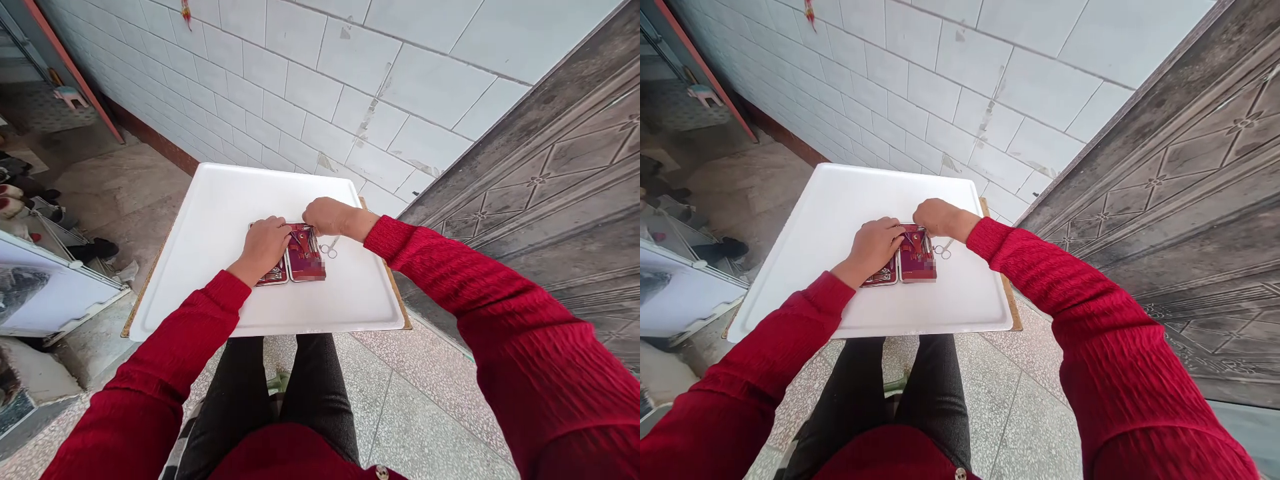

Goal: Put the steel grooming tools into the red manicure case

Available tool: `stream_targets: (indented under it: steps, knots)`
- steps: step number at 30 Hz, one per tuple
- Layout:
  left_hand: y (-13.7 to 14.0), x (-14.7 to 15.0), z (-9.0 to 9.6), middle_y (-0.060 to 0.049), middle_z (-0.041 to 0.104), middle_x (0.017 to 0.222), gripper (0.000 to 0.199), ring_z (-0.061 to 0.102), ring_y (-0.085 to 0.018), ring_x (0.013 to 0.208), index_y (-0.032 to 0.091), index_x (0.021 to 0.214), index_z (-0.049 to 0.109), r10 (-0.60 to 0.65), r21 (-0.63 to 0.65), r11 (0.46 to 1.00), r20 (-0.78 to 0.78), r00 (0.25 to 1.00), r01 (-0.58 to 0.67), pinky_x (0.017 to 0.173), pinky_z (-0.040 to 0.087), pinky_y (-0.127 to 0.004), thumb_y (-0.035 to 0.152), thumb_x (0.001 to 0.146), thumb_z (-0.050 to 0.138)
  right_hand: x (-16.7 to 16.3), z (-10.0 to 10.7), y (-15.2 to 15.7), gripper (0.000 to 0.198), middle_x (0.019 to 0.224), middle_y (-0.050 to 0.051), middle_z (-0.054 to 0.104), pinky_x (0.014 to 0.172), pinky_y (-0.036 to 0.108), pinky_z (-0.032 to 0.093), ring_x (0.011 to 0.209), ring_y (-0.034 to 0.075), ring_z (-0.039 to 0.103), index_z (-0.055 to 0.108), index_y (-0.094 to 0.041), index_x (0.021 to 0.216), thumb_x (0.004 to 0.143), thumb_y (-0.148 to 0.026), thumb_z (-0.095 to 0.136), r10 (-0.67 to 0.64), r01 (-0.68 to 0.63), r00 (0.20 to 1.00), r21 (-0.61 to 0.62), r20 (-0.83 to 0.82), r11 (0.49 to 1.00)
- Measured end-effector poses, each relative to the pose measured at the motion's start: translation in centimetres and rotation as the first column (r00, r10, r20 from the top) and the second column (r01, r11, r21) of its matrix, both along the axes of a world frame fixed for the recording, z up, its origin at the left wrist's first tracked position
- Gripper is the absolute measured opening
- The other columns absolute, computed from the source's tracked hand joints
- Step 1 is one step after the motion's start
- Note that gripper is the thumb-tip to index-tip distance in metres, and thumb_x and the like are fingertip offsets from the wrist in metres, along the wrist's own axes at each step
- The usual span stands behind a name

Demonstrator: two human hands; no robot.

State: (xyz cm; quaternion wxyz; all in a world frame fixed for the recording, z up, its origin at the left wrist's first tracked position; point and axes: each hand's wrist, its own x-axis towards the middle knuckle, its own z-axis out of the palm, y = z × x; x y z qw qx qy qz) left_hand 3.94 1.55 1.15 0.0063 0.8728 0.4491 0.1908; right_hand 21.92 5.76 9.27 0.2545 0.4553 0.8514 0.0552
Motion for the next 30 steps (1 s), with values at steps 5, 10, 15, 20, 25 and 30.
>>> stream_targets:
  steps: [5,10,15,20,25,30]
  knots:
    - [0.0,0.0,0.0,-0.011,0.073,0.113,0.027,0.064,-0.030,0.107,0.019,0.103,0.075,-0.004,-0.008,1.000,-0.007,1.000,0.004,0.088,0.050,-0.046,0.019,0.103,0.048,-0.1,0.4,0.4,0.016,0.095,0.012,0.078,0.076,0.035,0.041,0.092,0.027,0.070,0.081,-0.014,0.102,0.087,-0.013,0.077,-0.016,0.015,0.999,-0.019,-0.037,1.000]
    - [0.0,0.1,-0.1,-0.011,0.073,0.114,0.028,0.064,-0.030,0.108,0.019,0.103,0.076,0.001,-0.020,1.000,-0.006,1.000,-0.001,0.090,0.050,-0.047,0.019,0.103,0.048,0.8,-0.1,1.4,0.017,0.097,0.010,0.079,0.071,0.033,0.039,0.089,0.025,0.069,0.081,-0.016,0.104,0.088,-0.017,0.075,-0.036,0.034,0.992,-0.022,-0.124,0.999]
    - [0.0,0.1,-0.1,-0.011,0.073,0.110,0.028,0.064,-0.030,0.106,0.020,0.101,0.077,-0.007,-0.009,1.000,0.008,1.000,0.007,0.088,0.049,-0.046,0.019,0.102,0.048,1.1,-0.3,2.1,0.015,0.093,0.005,0.078,0.068,0.030,0.038,0.085,0.021,0.067,0.081,-0.018,0.099,0.085,-0.016,0.075,-0.080,0.071,0.974,-0.051,-0.211,0.996]
    - [0.0,0.1,0.0,-0.012,0.073,0.109,0.029,0.064,-0.030,0.106,0.019,0.101,0.077,-0.004,-0.020,1.000,-0.003,1.000,0.004,0.088,0.049,-0.046,0.019,0.103,0.048,0.8,0.2,2.4,0.015,0.083,0.003,0.075,0.064,0.026,0.041,0.068,0.013,0.062,0.080,-0.015,0.095,0.083,-0.010,0.073,-0.181,0.134,0.935,-0.170,-0.306,0.976]
    - [0.1,0.2,-0.1,-0.011,0.074,0.106,0.029,0.065,-0.030,0.105,0.019,0.100,0.077,-0.004,-0.016,1.000,0.002,1.000,0.004,0.086,0.048,-0.045,0.019,0.102,0.048,0.7,0.6,2.2,0.011,0.073,0.004,0.072,0.062,0.025,0.045,0.061,0.011,0.060,0.079,-0.012,0.090,0.082,-0.008,0.072,-0.297,0.209,0.876,-0.257,-0.380,0.944]
    - [0.0,0.1,-0.1,-0.011,0.073,0.106,0.029,0.064,-0.030,0.104,0.019,0.100,0.077,-0.012,-0.012,1.000,0.007,1.000,0.012,0.086,0.048,-0.045,0.019,0.103,0.048,0.4,0.5,2.0,0.012,0.074,0.004,0.073,0.065,0.027,0.046,0.062,0.012,0.062,0.081,-0.012,0.092,0.082,-0.011,0.074,-0.292,0.223,0.880,-0.217,-0.374,0.950]
